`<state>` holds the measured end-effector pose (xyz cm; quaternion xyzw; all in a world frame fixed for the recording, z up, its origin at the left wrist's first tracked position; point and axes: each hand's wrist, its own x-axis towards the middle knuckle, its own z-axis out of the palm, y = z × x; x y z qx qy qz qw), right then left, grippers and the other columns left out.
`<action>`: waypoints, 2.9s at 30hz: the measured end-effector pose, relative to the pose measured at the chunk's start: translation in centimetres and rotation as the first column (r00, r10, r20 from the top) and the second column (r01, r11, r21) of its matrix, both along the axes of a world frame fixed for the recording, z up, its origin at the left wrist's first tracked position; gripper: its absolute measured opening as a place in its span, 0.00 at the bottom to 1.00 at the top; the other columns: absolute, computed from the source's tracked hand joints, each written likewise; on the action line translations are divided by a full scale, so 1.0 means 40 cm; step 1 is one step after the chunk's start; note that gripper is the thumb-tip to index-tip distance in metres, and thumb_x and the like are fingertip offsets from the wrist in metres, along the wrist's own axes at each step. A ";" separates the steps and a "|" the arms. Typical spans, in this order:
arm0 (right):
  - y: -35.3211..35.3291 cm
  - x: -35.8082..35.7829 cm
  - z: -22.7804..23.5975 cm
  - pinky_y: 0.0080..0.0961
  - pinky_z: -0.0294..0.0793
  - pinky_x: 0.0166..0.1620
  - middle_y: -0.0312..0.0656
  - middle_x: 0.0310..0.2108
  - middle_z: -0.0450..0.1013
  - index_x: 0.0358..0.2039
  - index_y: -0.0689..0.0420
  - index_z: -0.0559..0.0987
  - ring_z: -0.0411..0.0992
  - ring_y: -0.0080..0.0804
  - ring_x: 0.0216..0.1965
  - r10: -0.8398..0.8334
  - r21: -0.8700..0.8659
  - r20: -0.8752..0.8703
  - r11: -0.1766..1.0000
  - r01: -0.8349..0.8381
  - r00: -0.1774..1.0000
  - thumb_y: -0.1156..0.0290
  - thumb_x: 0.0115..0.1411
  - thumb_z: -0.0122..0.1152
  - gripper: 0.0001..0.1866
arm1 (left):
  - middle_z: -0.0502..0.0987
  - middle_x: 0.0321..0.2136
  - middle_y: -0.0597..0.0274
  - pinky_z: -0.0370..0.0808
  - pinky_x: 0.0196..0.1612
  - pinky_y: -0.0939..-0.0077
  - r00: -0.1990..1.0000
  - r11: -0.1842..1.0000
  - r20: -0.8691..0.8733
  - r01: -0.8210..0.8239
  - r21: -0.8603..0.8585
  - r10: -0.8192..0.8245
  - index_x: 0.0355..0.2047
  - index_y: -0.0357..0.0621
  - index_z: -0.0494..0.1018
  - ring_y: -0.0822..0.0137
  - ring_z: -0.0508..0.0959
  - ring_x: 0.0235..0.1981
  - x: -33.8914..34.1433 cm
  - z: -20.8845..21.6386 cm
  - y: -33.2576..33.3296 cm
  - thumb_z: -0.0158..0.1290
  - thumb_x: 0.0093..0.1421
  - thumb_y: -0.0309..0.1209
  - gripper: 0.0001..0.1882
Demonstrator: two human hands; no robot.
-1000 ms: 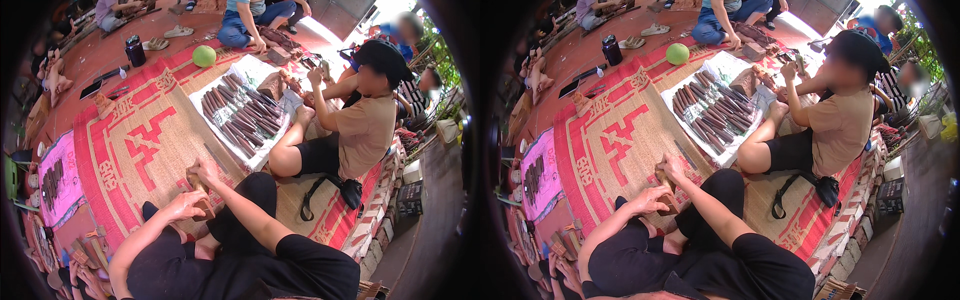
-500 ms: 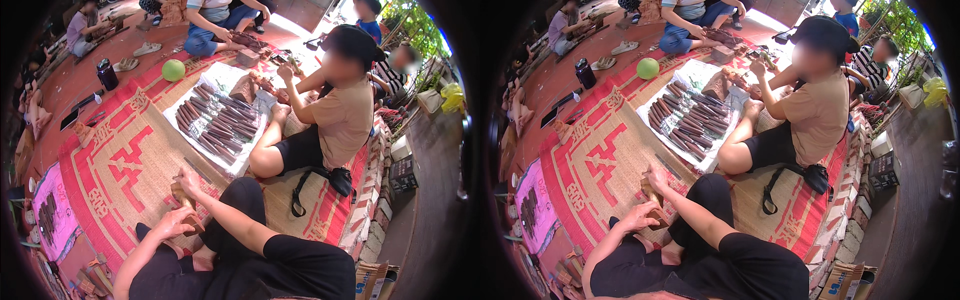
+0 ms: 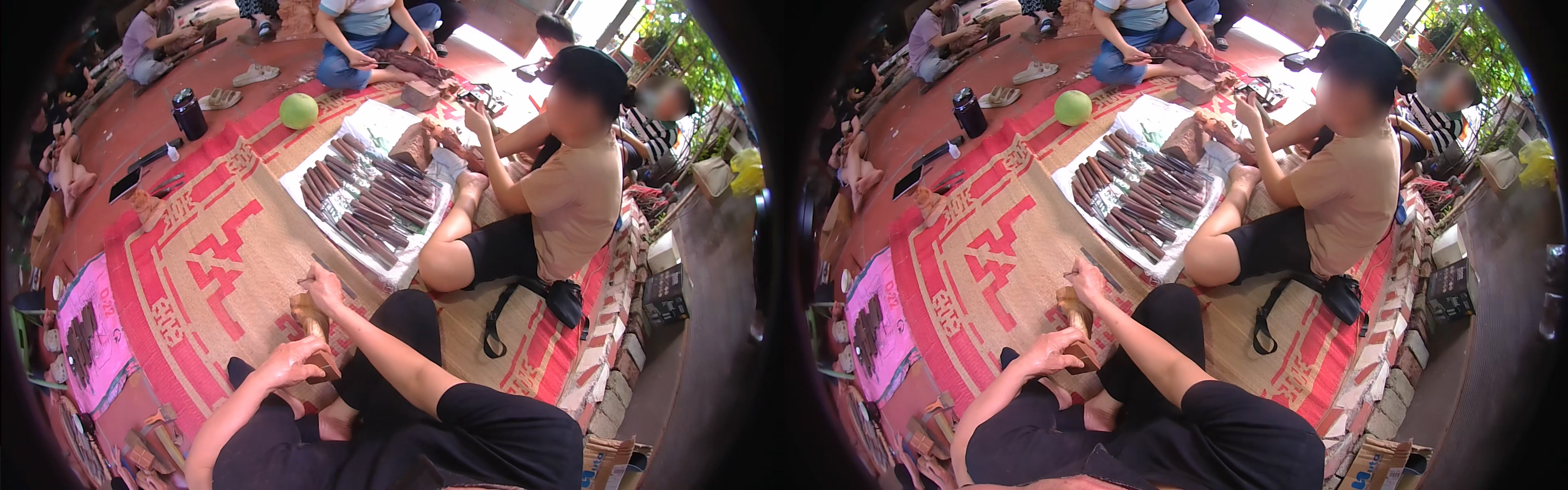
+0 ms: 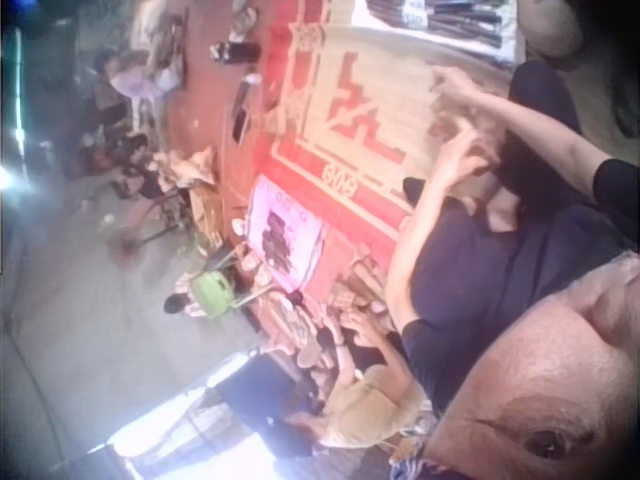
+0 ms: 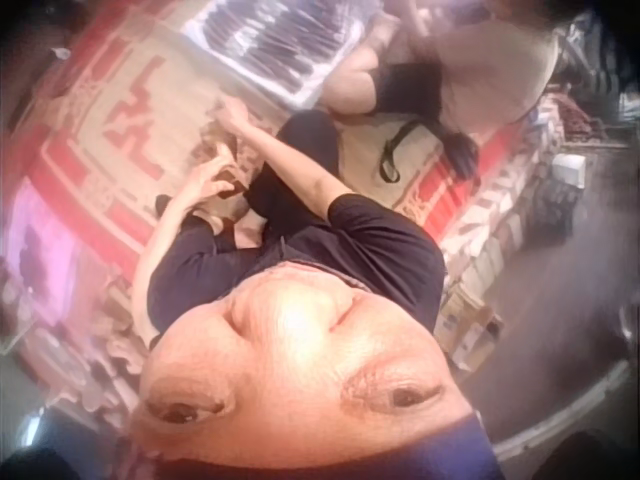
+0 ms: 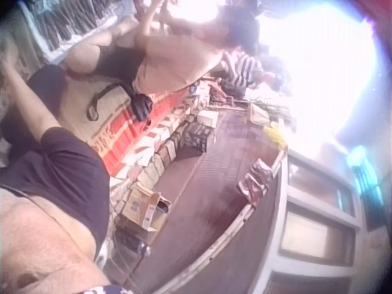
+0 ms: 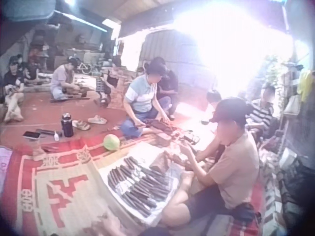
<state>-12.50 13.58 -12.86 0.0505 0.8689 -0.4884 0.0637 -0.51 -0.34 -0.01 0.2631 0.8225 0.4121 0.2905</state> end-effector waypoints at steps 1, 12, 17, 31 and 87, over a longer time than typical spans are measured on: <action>0.005 0.010 0.010 0.34 0.73 0.37 0.45 0.26 0.76 0.26 0.59 0.77 0.75 0.42 0.31 0.070 -0.035 -0.077 0.997 -0.073 0.995 0.66 0.48 0.68 0.11 | 0.75 0.42 0.57 0.74 0.46 0.61 1.000 1.000 -0.001 -0.013 -0.002 0.013 0.45 0.50 0.70 0.51 0.76 0.45 0.006 -0.003 -0.004 0.62 0.49 0.33 0.22; -0.038 0.036 0.019 0.36 0.72 0.37 0.49 0.26 0.76 0.28 0.59 0.77 0.76 0.44 0.32 0.057 0.070 -0.016 0.996 -0.055 0.998 0.62 0.50 0.66 0.13 | 0.75 0.45 0.58 0.73 0.47 0.62 0.999 0.999 0.022 -0.033 -0.034 0.034 0.46 0.50 0.70 0.52 0.76 0.46 -0.004 -0.005 0.000 0.62 0.50 0.35 0.22; 0.012 0.039 0.061 0.37 0.72 0.37 0.48 0.27 0.77 0.27 0.58 0.77 0.77 0.41 0.33 0.167 -0.173 -0.082 0.969 -0.179 0.983 0.63 0.48 0.68 0.13 | 0.75 0.44 0.57 0.73 0.47 0.62 0.999 0.999 0.017 -0.037 0.001 0.037 0.46 0.50 0.70 0.52 0.76 0.46 0.011 -0.008 -0.018 0.62 0.50 0.35 0.23; 0.038 0.041 0.059 0.32 0.72 0.37 0.46 0.28 0.78 0.27 0.60 0.77 0.76 0.37 0.33 0.252 -0.183 -0.088 0.947 -0.264 0.964 0.63 0.51 0.66 0.13 | 0.74 0.43 0.56 0.73 0.46 0.62 1.000 0.998 0.011 -0.030 0.055 0.030 0.46 0.50 0.70 0.52 0.76 0.45 0.009 -0.027 -0.017 0.61 0.50 0.35 0.22; 0.011 0.065 0.022 0.37 0.72 0.36 0.47 0.26 0.76 0.27 0.59 0.77 0.76 0.42 0.31 0.231 -0.126 -0.082 0.963 -0.239 0.970 0.63 0.48 0.68 0.14 | 0.74 0.44 0.55 0.73 0.47 0.61 0.998 0.999 0.025 -0.054 0.000 0.054 0.47 0.49 0.70 0.51 0.76 0.46 -0.004 -0.013 -0.011 0.62 0.50 0.35 0.23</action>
